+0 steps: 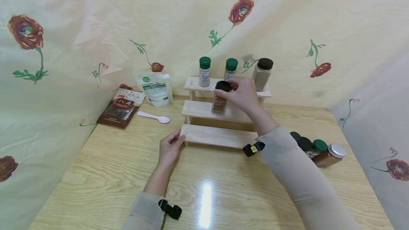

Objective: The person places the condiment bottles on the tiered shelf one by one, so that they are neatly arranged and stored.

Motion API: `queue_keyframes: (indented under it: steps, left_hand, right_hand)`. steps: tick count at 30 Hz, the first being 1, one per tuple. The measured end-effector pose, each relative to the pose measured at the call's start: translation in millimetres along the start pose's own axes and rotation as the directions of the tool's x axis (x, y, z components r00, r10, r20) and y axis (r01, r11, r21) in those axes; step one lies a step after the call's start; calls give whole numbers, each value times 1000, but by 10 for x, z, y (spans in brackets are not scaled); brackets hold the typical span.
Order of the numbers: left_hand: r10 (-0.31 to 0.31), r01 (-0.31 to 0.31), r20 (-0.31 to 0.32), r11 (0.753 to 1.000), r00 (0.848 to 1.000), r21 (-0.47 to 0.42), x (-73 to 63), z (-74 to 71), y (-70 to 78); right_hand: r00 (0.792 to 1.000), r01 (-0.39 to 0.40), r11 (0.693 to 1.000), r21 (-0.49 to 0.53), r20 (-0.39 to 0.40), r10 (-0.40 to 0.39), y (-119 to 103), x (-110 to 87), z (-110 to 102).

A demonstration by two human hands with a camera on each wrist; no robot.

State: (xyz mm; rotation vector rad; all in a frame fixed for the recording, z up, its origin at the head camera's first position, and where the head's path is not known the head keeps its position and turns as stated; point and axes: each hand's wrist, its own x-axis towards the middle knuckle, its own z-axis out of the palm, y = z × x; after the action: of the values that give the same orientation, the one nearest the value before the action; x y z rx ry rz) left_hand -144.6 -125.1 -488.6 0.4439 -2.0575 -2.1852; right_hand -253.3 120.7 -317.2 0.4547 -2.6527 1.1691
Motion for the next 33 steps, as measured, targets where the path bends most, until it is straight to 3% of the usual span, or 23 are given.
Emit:
queue_keyframes:
  steps: [20,33]
  left_hand:
    - [0,-1,-1,1000,1000,-30,11,16,-5]
    - [13,-13,-9,999,1000,-41,21,13,-36]
  right_hand:
    - [999,-30,999,-21,36,31,-295,134,401]
    - [991,-123,992,-7,57,123,-324,101,491]
